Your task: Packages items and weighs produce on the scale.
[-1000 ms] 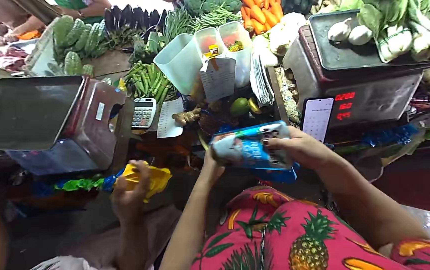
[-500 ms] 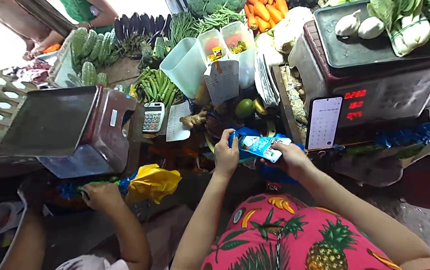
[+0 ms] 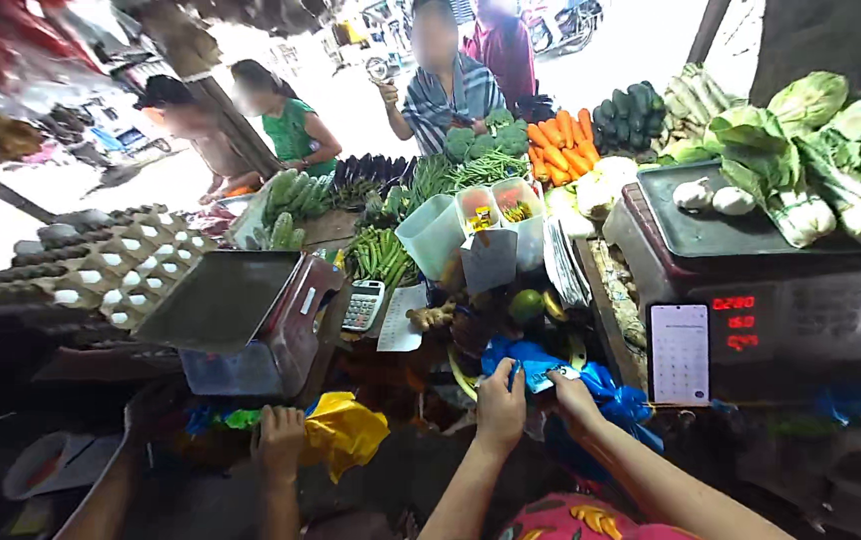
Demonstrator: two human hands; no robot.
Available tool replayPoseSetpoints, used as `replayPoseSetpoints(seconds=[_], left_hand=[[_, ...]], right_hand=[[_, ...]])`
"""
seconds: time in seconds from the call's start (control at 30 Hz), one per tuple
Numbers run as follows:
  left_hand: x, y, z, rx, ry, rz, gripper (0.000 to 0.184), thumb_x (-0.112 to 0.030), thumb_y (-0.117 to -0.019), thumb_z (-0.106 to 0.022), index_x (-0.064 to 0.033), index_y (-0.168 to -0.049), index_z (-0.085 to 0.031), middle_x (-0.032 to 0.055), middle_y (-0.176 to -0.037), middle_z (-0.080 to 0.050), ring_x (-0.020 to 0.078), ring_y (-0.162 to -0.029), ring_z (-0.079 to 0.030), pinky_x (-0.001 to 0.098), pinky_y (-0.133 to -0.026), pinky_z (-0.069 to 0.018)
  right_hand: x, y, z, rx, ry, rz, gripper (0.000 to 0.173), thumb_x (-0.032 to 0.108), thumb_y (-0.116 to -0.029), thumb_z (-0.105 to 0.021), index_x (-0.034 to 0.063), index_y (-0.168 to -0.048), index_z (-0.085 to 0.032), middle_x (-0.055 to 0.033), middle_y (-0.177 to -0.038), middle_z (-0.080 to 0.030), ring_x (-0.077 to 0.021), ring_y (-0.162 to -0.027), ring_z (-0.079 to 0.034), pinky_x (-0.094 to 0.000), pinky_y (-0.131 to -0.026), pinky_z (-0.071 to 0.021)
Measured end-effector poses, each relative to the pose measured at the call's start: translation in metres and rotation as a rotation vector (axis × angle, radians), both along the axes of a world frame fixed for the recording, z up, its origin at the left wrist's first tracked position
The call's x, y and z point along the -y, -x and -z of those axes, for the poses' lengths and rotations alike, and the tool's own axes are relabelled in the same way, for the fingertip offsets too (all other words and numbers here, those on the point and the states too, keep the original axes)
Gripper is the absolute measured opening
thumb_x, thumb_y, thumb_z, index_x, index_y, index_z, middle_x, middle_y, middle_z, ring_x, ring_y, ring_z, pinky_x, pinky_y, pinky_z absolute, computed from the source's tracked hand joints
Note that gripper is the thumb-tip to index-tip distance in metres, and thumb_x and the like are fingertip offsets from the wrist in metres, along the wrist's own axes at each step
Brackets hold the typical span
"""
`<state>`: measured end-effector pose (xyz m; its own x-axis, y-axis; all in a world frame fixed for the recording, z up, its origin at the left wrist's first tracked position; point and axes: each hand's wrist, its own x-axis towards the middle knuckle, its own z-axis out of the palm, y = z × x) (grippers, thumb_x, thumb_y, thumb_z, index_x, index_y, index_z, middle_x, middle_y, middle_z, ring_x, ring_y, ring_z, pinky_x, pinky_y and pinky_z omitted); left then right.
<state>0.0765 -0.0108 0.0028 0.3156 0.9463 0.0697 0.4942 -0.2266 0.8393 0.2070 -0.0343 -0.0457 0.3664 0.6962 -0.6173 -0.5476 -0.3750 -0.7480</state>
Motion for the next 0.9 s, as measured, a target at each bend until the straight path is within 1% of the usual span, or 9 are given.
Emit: replayPoseSetpoints(seconds=[0.1,0.27,0.37,0.47,0.5,0.63,0.7,0.8,0.9], left_hand=[[0.013,0.007,0.014,0.033,-0.034,-0.01,0.027,-0.021,-0.1045,-0.05,-0.0031,-0.108,-0.071,0.0081,-0.084,-0.071,0.0159,-0.078,-0.069,0.0394,-0.075,-0.0572],[0.035,0.018,0.035,0.016,-0.035,-0.038,0.027,-0.02,-0.1038,-0.052,-0.0038,-0.111,-0.072,0.0092,-0.095,-0.074,0.0163,-0.089,-0.071,0.04,-0.085,-0.0579],[0.045,0.016,0.04,0.03,-0.081,-0.003,0.026,-0.018,-0.1038,-0.053,-0.0029,-0.11,-0.073,0.0096,-0.098,-0.075,0.016,-0.093,-0.072,0.0395,-0.089,-0.0581],[0.045,0.015,0.042,0.033,-0.14,0.028,0.026,-0.016,-0.1032,-0.054,-0.0022,-0.111,-0.074,0.0098,-0.103,-0.075,0.0173,-0.101,-0.072,0.0396,-0.096,-0.0567],[0.045,0.015,0.042,0.045,-0.15,0.028,0.026,-0.016,-0.1029,-0.054,-0.0018,-0.111,-0.074,0.0101,-0.104,-0.075,0.0181,-0.102,-0.071,0.0397,-0.097,-0.0555],[0.046,0.015,0.032,0.198,0.039,0.047,0.025,-0.016,-0.106,-0.05,-0.0028,-0.11,-0.071,0.0045,-0.097,-0.073,0.0078,-0.09,-0.069,0.0294,-0.087,-0.0566],[0.048,0.015,0.026,0.253,0.118,0.084,0.026,-0.017,-0.1068,-0.049,-0.0032,-0.11,-0.071,0.0028,-0.095,-0.072,0.0059,-0.086,-0.068,0.0276,-0.083,-0.0563],[0.05,0.016,0.023,0.275,0.094,0.105,0.027,-0.018,-0.1074,-0.049,-0.0028,-0.108,-0.072,0.0019,-0.092,-0.072,0.0046,-0.085,-0.067,0.0259,-0.082,-0.056],[0.045,0.02,0.016,0.344,0.07,0.021,0.025,-0.015,-0.1065,-0.05,-0.003,-0.106,-0.072,0.0007,-0.091,-0.072,0.0039,-0.082,-0.067,0.0241,-0.079,-0.0562]], right_hand=[[-0.002,-0.011,0.011,0.044,-0.013,-0.004,0.031,0.017,-0.1087,-0.048,-0.0069,-0.128,-0.054,-0.0216,-0.107,-0.068,-0.0277,-0.091,-0.071,-0.0444,-0.081,-0.0609],[0.012,-0.014,0.016,0.033,-0.074,-0.021,0.026,0.013,-0.107,-0.05,-0.006,-0.124,-0.055,-0.0188,-0.1,-0.069,-0.0246,-0.086,-0.071,-0.0428,-0.076,-0.0611],[0.007,-0.008,0.025,0.009,0.006,0.073,0.022,0.011,-0.1071,-0.048,-0.0046,-0.121,-0.054,-0.0164,-0.097,-0.064,-0.0217,-0.081,-0.066,-0.0395,-0.071,-0.0575],[0.004,-0.011,0.032,0.112,0.127,0.058,0.033,0.015,-0.1068,-0.053,-0.0075,-0.131,-0.055,-0.0231,-0.12,-0.063,-0.0284,-0.107,-0.064,-0.0466,-0.093,-0.0526],[0.005,-0.012,0.036,0.125,0.12,0.054,0.034,0.016,-0.1065,-0.054,-0.0077,-0.131,-0.055,-0.0238,-0.122,-0.063,-0.0292,-0.11,-0.063,-0.0471,-0.096,-0.0519],[0.006,-0.013,0.04,0.023,0.019,0.141,0.031,0.013,-0.1068,-0.053,-0.0059,-0.132,-0.053,-0.0202,-0.118,-0.063,-0.0236,-0.104,-0.064,-0.0409,-0.091,-0.0544],[0.005,-0.011,0.041,-0.011,-0.007,0.175,0.03,0.013,-0.1073,-0.051,-0.0055,-0.132,-0.051,-0.0195,-0.117,-0.062,-0.0225,-0.102,-0.064,-0.0396,-0.09,-0.0546],[0.006,-0.011,0.043,0.017,0.039,0.135,0.035,0.02,-0.109,-0.05,-0.0057,-0.133,-0.052,-0.0213,-0.118,-0.062,-0.0249,-0.104,-0.064,-0.0424,-0.091,-0.0541],[0.009,-0.014,0.042,0.026,0.052,0.087,0.039,0.029,-0.109,-0.05,-0.0052,-0.126,-0.056,-0.0194,-0.105,-0.066,-0.0243,-0.091,-0.068,-0.0422,-0.08,-0.0576]])
